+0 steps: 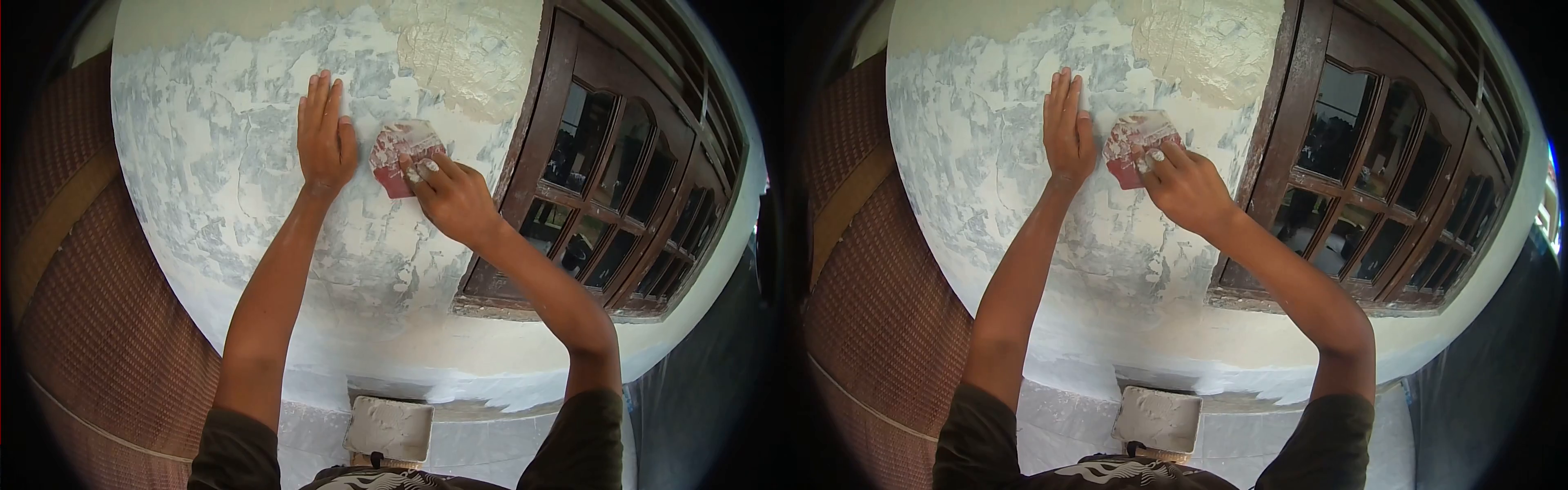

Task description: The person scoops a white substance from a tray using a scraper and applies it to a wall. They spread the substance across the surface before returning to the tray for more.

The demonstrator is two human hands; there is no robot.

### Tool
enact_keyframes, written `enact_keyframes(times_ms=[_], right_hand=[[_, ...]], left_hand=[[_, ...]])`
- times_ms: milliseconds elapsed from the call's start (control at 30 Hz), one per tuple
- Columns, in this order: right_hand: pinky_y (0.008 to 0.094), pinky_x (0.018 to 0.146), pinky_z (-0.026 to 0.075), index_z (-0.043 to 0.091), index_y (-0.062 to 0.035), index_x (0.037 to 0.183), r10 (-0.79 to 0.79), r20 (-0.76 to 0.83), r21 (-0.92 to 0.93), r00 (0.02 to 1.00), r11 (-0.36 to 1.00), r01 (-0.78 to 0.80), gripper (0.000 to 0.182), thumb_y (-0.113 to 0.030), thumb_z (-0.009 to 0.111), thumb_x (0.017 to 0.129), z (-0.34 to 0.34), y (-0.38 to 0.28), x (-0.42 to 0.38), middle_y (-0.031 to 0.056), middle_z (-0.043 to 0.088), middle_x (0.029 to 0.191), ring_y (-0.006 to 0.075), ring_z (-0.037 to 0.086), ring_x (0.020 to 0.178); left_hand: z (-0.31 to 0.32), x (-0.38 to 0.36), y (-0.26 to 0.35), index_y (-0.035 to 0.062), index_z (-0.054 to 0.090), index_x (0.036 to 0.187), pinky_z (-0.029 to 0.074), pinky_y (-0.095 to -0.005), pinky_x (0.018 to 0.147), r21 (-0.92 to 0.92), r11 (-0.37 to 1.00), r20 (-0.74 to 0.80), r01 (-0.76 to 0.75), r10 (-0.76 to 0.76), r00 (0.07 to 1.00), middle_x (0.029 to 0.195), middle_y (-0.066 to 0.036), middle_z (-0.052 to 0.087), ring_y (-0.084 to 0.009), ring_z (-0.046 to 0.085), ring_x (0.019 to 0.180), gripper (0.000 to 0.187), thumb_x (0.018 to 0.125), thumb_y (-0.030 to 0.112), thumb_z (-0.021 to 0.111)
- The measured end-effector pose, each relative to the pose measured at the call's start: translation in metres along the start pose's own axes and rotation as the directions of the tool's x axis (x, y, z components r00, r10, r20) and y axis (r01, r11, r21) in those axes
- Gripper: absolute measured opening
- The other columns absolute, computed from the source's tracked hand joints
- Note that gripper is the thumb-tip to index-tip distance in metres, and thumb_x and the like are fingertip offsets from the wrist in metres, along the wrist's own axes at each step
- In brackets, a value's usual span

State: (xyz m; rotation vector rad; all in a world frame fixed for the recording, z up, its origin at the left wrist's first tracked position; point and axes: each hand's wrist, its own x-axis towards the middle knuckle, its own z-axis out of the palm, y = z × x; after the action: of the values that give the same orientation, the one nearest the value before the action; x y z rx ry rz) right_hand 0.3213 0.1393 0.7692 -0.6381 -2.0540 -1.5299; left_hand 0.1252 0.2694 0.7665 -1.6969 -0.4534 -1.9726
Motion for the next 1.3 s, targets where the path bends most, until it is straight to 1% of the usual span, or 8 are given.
enact_keyframes(times_ms=[100, 200, 533, 667, 833, 1067, 1200, 1300], right_hand=[[0.0340, 0.057, 0.056, 0.074, 0.0011, 0.096, 0.047, -0.238, -0.080, 0.970, 0.994, -0.068, 0.026, -0.004, 0.068, 0.071, -0.016, 0.034, 0.034, 0.0079, 0.069, 0.086, 0.0246, 0.067, 0.087], [0.0333, 0.057, 0.056, 0.072, -0.0011, 0.084, 0.103, -0.257, -0.184, 0.961, 0.971, -0.154, 0.014, -0.004, 0.068, 0.072, -0.021, 0.071, 0.060, 0.0075, 0.067, 0.086, 0.0233, 0.065, 0.085], [0.0309, 0.057, 0.056, 0.070, -0.0018, 0.077, -0.012, 0.036, -0.027, 0.999, 1.000, 0.013, 0.010, -0.006, 0.069, 0.068, 0.006, 0.002, -0.012, 0.0068, 0.062, 0.075, 0.0222, 0.063, 0.086], [0.0313, 0.055, 0.056, 0.069, -0.0022, 0.076, -0.003, -0.206, -0.096, 0.979, 0.995, -0.017, 0.008, -0.005, 0.068, 0.069, -0.016, 0.028, 0.022, 0.0064, 0.063, 0.079, 0.0217, 0.063, 0.085], [0.0318, 0.059, 0.056, 0.068, -0.0030, 0.076, 0.106, -0.208, -0.198, 0.972, 0.969, -0.148, 0.006, -0.005, 0.068, 0.071, -0.017, 0.084, 0.057, 0.0063, 0.065, 0.084, 0.0220, 0.064, 0.084], [0.0311, 0.063, 0.058, 0.068, -0.0031, 0.072, 0.037, 0.098, -0.116, 0.995, 0.993, -0.026, 0.002, -0.004, 0.068, 0.071, -0.004, 0.022, 0.004, 0.0092, 0.065, 0.081, 0.0229, 0.063, 0.089], [0.0323, 0.062, 0.059, 0.068, -0.0020, 0.073, -0.046, -0.011, -0.001, 0.999, 0.999, 0.046, 0.006, -0.006, 0.068, 0.069, -0.021, 0.009, 0.003, 0.0077, 0.063, 0.073, 0.0226, 0.063, 0.084], [0.0321, 0.059, 0.056, 0.065, -0.0043, 0.070, 0.089, -0.152, -0.098, 0.984, 0.990, -0.105, 0.003, -0.005, 0.067, 0.068, -0.030, 0.046, 0.034, 0.0060, 0.063, 0.074, 0.0204, 0.063, 0.084]], left_hand=[[0.001, 0.001, 0.000, -0.0028, 0.052, 0.141, 0.023, -0.0516, 0.121, 0.013, 1.000, -0.002, 0.002, -0.002, 1.000, 0.155, -0.019, 0.044, -0.0356, 0.033, 0.149, 0.048, 0.096, 0.009, 0.041], [0.001, 0.000, 0.000, -0.0028, 0.053, 0.141, 0.024, -0.0514, 0.121, 0.022, 1.000, -0.002, 0.001, -0.001, 1.000, 0.155, -0.019, 0.044, -0.0355, 0.034, 0.149, 0.048, 0.096, 0.009, 0.041], [0.001, 0.001, 0.001, -0.0030, 0.052, 0.141, 0.024, -0.0510, 0.121, 0.030, 1.000, -0.006, 0.000, 0.000, 1.000, 0.155, -0.019, 0.044, -0.0355, 0.035, 0.148, 0.049, 0.096, 0.009, 0.040], [0.002, 0.000, 0.001, -0.0030, 0.052, 0.141, 0.024, -0.0508, 0.121, 0.060, 0.998, 0.002, 0.009, -0.009, 1.000, 0.155, -0.018, 0.045, -0.0353, 0.034, 0.148, 0.049, 0.096, 0.009, 0.040], [0.001, 0.001, 0.003, -0.0025, 0.053, 0.141, 0.024, -0.0502, 0.121, 0.060, 0.998, -0.008, -0.006, 0.006, 1.000, 0.155, -0.018, 0.045, -0.0353, 0.035, 0.148, 0.048, 0.096, 0.008, 0.040], [0.000, 0.001, 0.003, -0.0019, 0.053, 0.141, 0.025, -0.0502, 0.121, 0.063, 0.998, -0.008, -0.005, 0.006, 1.000, 0.155, -0.018, 0.045, -0.0356, 0.035, 0.147, 0.048, 0.096, 0.007, 0.041], [0.001, 0.002, 0.003, -0.0016, 0.053, 0.141, 0.025, -0.0501, 0.121, 0.065, 0.998, -0.005, -0.002, 0.003, 1.000, 0.155, -0.018, 0.044, -0.0354, 0.035, 0.148, 0.048, 0.096, 0.008, 0.041], [0.001, 0.001, 0.004, -0.0015, 0.053, 0.142, 0.025, -0.0499, 0.121, 0.069, 0.998, -0.003, -0.003, 0.003, 1.000, 0.155, -0.018, 0.044, -0.0351, 0.035, 0.148, 0.048, 0.096, 0.008, 0.041]])
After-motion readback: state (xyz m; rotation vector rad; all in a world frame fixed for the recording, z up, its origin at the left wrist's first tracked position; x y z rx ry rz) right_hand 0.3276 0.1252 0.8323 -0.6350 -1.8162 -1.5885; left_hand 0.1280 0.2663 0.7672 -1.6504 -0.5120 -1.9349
